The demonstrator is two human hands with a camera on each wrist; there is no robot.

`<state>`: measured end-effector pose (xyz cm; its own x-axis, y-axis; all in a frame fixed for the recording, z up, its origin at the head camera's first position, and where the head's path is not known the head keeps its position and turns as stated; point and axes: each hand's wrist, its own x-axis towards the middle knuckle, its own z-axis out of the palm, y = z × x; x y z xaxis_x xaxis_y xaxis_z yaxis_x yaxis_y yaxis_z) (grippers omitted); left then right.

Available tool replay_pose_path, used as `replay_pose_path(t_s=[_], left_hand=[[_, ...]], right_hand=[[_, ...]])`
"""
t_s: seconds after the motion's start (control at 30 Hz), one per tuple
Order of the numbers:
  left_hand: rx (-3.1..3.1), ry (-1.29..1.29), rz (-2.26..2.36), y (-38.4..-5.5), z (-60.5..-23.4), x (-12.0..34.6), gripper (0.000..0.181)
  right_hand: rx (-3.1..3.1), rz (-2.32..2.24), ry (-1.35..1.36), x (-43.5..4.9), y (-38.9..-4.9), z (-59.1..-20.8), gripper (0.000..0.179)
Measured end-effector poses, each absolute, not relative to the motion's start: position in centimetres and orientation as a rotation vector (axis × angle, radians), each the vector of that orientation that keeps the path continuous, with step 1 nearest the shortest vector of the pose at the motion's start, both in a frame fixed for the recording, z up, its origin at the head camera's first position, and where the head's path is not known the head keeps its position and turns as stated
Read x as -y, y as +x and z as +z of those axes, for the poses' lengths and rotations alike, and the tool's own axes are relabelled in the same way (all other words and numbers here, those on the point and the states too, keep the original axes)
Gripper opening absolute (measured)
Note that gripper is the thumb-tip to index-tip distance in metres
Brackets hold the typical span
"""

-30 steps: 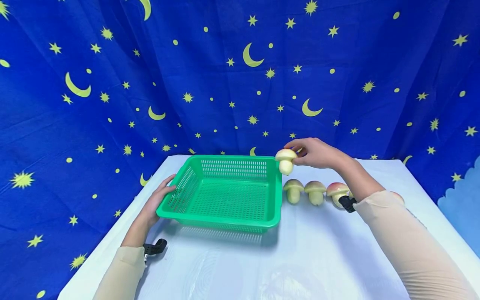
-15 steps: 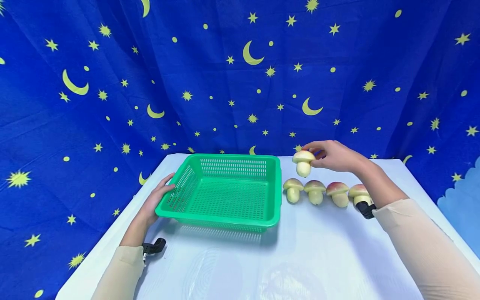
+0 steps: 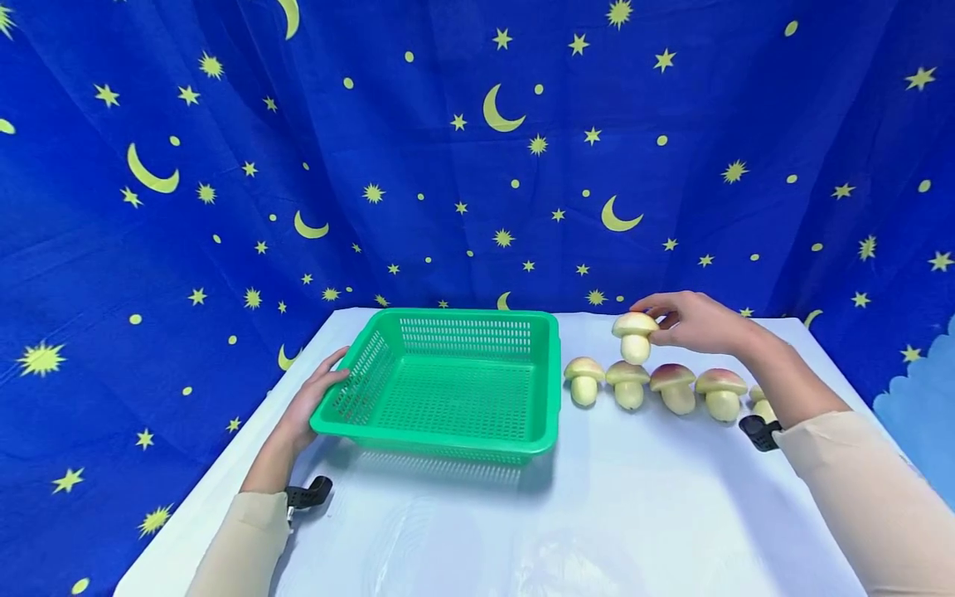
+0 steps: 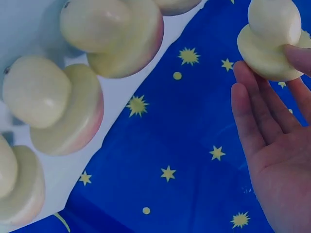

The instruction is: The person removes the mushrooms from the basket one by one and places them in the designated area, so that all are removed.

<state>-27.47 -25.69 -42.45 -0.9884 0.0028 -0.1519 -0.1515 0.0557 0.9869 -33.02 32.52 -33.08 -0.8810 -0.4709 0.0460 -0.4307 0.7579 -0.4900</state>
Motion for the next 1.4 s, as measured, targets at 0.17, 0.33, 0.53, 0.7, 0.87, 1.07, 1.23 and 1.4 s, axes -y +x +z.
replay_pose_path(t_s=[0.17,0.33,0.53,0.7,0.87,1.07,1.23,1.4], left_hand=[[-2.194,-0.157,2.065,-27.5,-42.4,25.4,0.056],[-2.156,-0.165,2.087,-27.4,-42.3,25.6,0.056],[-2.152,-0.138,2.065,-26.4,-40.5,24.8,0.056],[-2.15,-0.142,2.055,-26.7,-40.8,24.8,0.056],[-2.161,-0.151,2.076,-27.5,-42.0,25.3,0.056],[-2.146,-0.176,2.091,-27.4,-42.6,25.6,0.057],[-2.166,-0.175,2.093,-27.4,-42.5,25.6,0.056],[-2.195,-0.166,2.067,-27.7,-42.3,25.4,0.056]], right_hand=[[-2.884,-0.74,-0.715,-33.6,-32.8,-32.9,0.044],[-2.892,-0.733,-0.678,-34.7,-32.8,-33.2,0.046],[-2.905,-0.723,-0.615,-36.3,-32.3,-33.8,0.045],[-2.916,-0.673,-0.554,-38.0,-31.7,-34.1,0.046],[-2.93,-0.658,-0.555,-39.3,-31.8,-34.0,0.048],[-2.905,-0.664,-0.518,-40.0,-31.9,-34.2,0.05],[-2.939,-0.627,-0.461,-41.2,-31.6,-34.5,0.053],[-2.972,-0.585,-0.414,-42.7,-31.2,-34.9,0.053]])
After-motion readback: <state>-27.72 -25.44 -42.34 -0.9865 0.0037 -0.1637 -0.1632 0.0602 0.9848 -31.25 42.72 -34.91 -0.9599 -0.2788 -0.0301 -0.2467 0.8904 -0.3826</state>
